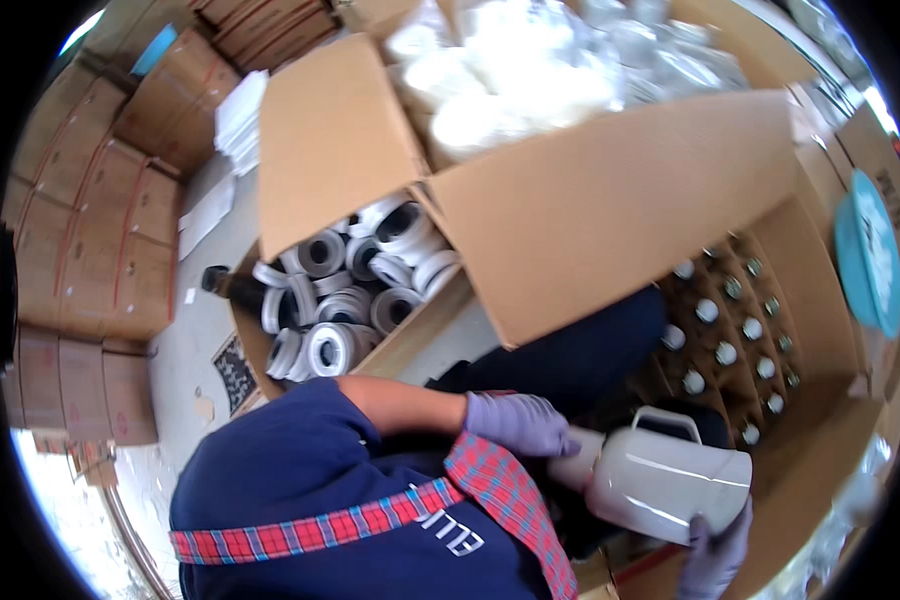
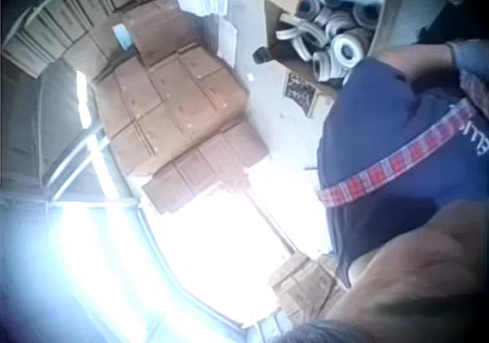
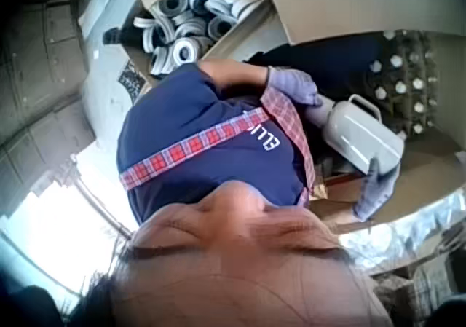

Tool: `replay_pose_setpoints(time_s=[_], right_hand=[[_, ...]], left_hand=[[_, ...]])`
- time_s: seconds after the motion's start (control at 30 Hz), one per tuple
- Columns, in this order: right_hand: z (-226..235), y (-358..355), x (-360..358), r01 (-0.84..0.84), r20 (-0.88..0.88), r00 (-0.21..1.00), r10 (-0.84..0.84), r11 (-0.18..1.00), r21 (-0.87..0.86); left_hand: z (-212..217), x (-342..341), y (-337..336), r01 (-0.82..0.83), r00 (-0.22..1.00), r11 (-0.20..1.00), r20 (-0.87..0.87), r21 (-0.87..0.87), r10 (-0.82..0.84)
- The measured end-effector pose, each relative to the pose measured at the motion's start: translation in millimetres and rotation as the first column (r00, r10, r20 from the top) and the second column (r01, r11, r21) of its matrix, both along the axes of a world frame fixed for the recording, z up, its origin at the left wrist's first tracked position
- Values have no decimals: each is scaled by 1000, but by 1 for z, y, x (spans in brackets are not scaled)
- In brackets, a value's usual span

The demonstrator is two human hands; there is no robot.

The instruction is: The person assembles a white thermos by inserting a metal cap and a rubber seal into the opening, then placing the assembled unit into a plastic bag. The person repeats this process for multiple thermos units in a warehouse setting.

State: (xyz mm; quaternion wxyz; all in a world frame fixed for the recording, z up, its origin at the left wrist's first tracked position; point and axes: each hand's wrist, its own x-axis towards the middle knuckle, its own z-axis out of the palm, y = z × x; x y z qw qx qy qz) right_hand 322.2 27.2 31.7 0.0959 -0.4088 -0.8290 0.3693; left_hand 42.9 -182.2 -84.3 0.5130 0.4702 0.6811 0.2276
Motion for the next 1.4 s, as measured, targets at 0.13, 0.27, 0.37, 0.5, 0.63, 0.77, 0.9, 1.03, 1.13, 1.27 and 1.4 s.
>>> replay_pose_setpoints(time_s=[0.13, 0.27, 0.37, 0.5, 0.63, 0.77, 0.9, 1.03, 1.13, 1.27, 1.4], right_hand=[[-1, 9, -123, -422, 442, 867, 230, 812, 403], [10, 14, -172, -369, 287, 908, 304, 907, 204], [-6, 34, -141, -206, 5, 978, 208, 960, 188], [-16, 40, -118, -58, -176, 979, 107, 963, 264], [1, 17, -65, 105, -293, 955, -51, 979, 173], [19, -31, -79, -6, -456, 890, -26, 998, -69], [16, -48, -125, -505, -498, 822, 274, 756, -417], [5, -25, -115, -280, -630, 777, 12, 902, -328], [7, 0, -85, -187, -832, 430, -351, 867, -462], [2, 9, -86, 63, -815, 571, -99, 995, -77], [13, 26, -88, 316, -530, 839, 128, 678, 664]], left_hand=[[24, -46, -83, -199, 961, 913, -113, 356, 253], [-16, -161, -201, -645, 589, 753, -712, -129, 382], [-93, -218, -214, -757, 246, 647, -879, 88, 408], [-192, -243, -216, -671, -102, 621, -881, 404, 462], [-71, -197, -213, -669, -59, 638, -883, 381, 465], [98, -138, -188, -562, 742, 819, -505, -112, 441], [149, -76, -74, 149, 907, 740, -389, 656, 162], [148, -12, 32, 751, 536, 366, -831, 549, 146], [139, 0, 84, 80, 957, 404, -183, 912, 225], [99, 10, 117, -452, 316, 868, 947, 203, -57], [112, 16, 133, -585, 433, 769, 901, 258, 26]])
